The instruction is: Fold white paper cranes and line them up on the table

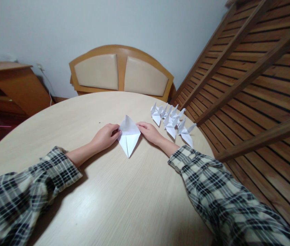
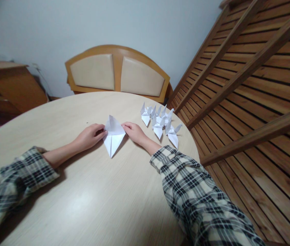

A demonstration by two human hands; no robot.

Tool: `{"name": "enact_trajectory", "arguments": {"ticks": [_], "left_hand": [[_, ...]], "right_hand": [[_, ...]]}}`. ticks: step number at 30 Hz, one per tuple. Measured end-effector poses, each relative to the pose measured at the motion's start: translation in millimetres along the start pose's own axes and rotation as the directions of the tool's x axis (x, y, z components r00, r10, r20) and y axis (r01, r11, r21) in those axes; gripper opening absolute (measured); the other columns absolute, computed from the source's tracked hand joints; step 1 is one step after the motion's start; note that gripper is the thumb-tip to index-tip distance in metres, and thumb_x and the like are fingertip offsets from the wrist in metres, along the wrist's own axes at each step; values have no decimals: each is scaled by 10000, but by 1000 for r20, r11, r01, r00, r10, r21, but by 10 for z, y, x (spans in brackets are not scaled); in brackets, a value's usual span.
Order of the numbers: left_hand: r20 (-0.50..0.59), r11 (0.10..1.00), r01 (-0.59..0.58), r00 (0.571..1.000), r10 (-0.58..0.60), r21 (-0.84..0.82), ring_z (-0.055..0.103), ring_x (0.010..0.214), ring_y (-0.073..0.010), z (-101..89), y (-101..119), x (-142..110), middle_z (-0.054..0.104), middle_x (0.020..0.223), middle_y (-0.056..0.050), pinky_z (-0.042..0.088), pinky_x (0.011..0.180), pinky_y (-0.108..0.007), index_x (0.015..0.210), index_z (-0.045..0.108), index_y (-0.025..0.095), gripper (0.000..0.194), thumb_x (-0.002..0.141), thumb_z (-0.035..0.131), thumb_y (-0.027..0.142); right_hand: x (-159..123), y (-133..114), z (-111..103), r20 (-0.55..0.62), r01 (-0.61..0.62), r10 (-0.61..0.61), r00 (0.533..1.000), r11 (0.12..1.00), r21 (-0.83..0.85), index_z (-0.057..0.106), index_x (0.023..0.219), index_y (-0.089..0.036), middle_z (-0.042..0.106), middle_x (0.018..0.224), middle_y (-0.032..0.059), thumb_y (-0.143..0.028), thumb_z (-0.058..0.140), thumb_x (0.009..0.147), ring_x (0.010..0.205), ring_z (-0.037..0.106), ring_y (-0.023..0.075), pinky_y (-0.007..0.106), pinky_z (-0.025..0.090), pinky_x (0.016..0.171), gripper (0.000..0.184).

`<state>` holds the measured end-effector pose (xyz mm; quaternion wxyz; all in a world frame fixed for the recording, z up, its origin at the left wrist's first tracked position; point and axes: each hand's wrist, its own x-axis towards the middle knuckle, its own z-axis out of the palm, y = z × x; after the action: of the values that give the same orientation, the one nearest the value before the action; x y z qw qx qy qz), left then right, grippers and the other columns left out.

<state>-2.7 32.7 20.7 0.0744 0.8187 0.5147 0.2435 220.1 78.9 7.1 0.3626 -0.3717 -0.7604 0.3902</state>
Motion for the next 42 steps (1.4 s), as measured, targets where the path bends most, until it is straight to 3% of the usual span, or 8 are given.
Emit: {"name": "enact_trajectory", "arguments": {"ticks": [8, 14, 27, 42], "left_hand": [[-5, 1000, 18, 1000, -18, -25, 504, 688, -188, 4, -17, 1, 557, 712, -46, 376, 653, -325, 729, 488, 202, 137, 863, 466, 216], [-10, 999, 21, 1000, -21, -26, 517, 687, -188, -10, 5, 1, 578, 718, -50, 392, 651, -329, 746, 514, 198, 123, 859, 468, 213], [-1, 1000, -15, 1000, 15, -7, 493, 664, -179, -18, 19, 10, 543, 669, -38, 370, 638, -320, 662, 464, 202, 198, 860, 459, 207], [6, 999, -35, 999, 35, 22, 486, 671, -180, -10, 16, 13, 523, 657, -30, 370, 645, -318, 653, 442, 208, 225, 878, 462, 214]], "right_hand": [[-33, -66, -32, 186, 39, -51, 981, 997, 67, 671, 1041, -142, 696, 1066, 89, -134, 550, 856, 957, 630, 169, 343, 471, 910, 221], [-31, -91, -46, 239, 38, -49, 970, 998, 49, 689, 1046, -155, 696, 1078, 87, -113, 539, 855, 1003, 623, 185, 365, 463, 946, 247], [-40, -66, -16, 212, 44, -45, 976, 999, 8, 690, 1053, -163, 699, 1100, 84, -184, 553, 882, 1004, 624, 186, 365, 462, 937, 220], [-19, -32, 86, 30, 47, -43, 999, 990, -132, 690, 931, -157, 719, 990, 77, -179, 577, 875, 906, 641, 173, 321, 464, 855, 128]]}}
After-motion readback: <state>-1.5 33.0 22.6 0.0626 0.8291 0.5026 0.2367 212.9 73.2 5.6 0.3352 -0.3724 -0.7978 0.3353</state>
